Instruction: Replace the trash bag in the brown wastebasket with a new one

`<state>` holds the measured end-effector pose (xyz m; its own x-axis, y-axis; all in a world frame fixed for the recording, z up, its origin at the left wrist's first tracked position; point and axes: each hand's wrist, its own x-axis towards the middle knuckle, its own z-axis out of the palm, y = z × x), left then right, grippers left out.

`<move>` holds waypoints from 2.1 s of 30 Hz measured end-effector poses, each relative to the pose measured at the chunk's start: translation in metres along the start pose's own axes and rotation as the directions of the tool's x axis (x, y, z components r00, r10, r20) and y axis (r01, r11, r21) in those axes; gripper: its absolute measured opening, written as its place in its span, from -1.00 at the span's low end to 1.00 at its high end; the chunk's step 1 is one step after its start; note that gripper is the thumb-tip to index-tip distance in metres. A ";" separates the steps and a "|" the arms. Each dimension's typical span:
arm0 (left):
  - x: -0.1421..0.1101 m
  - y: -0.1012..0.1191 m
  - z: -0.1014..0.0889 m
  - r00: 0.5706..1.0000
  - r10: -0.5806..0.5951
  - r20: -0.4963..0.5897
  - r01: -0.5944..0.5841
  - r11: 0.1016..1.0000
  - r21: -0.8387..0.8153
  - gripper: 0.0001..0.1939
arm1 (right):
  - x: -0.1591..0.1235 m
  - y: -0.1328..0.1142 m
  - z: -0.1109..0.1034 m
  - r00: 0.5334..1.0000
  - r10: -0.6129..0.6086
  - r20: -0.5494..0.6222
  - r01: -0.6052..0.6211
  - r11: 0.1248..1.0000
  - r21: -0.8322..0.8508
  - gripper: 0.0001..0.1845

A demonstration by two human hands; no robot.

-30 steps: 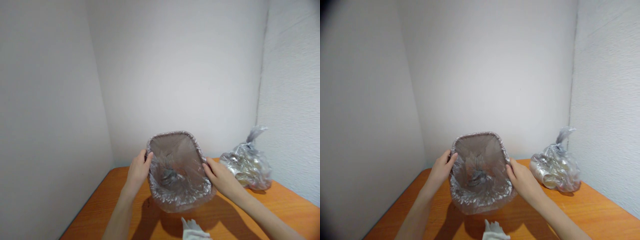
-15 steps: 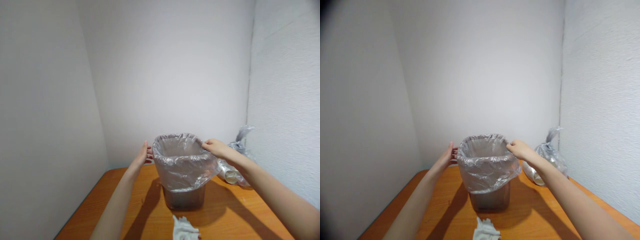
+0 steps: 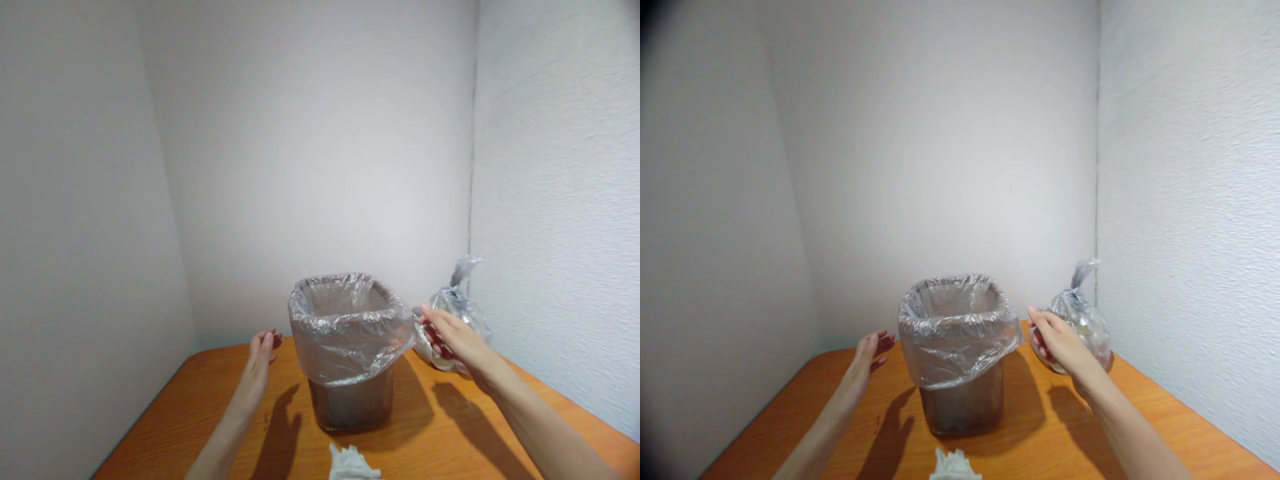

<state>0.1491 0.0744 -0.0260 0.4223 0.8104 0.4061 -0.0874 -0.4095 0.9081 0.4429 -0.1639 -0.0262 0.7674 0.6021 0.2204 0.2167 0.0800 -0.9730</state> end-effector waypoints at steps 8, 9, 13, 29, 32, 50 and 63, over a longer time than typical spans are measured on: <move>-0.022 -0.024 0.002 0.975 -0.207 0.075 0.214 0.972 -0.099 -0.29 | -0.015 0.021 0.019 0.935 0.089 0.343 -0.303 0.704 0.642 -0.56; -0.024 -0.026 0.004 0.971 -0.223 0.086 0.232 0.966 -0.116 -0.29 | -0.014 0.023 0.022 0.934 0.059 0.352 -0.302 0.655 0.693 -0.60; -0.033 -0.029 0.009 0.962 -0.238 0.136 0.257 0.955 -0.146 -0.33 | -0.015 0.036 0.027 0.943 -0.013 0.332 -0.268 0.560 0.784 -0.66; -0.044 -0.023 0.012 0.962 -0.210 0.172 0.233 0.965 -0.124 -0.35 | -0.022 0.033 0.033 0.953 -0.044 0.300 -0.243 0.481 0.843 -0.76; -0.047 -0.024 0.010 0.965 -0.205 0.164 0.227 0.966 -0.122 -0.35 | -0.025 0.035 0.036 0.961 -0.046 0.274 -0.221 0.472 0.854 -0.81; -0.050 -0.029 0.004 0.961 -0.216 0.173 0.242 0.960 -0.141 -0.35 | -0.040 0.040 0.037 0.934 0.017 0.357 -0.328 0.440 0.836 -0.58; -0.052 -0.032 0.002 0.960 -0.223 0.170 0.247 0.960 -0.132 -0.37 | -0.046 0.048 0.043 0.965 -0.024 0.262 -0.218 0.486 0.846 -0.73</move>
<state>0.1316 0.0447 -0.0765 0.5784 0.7979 0.1697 -0.0989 -0.1379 0.9855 0.3917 -0.1536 -0.0860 0.5772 0.7871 0.2176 -0.5723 0.5800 -0.5797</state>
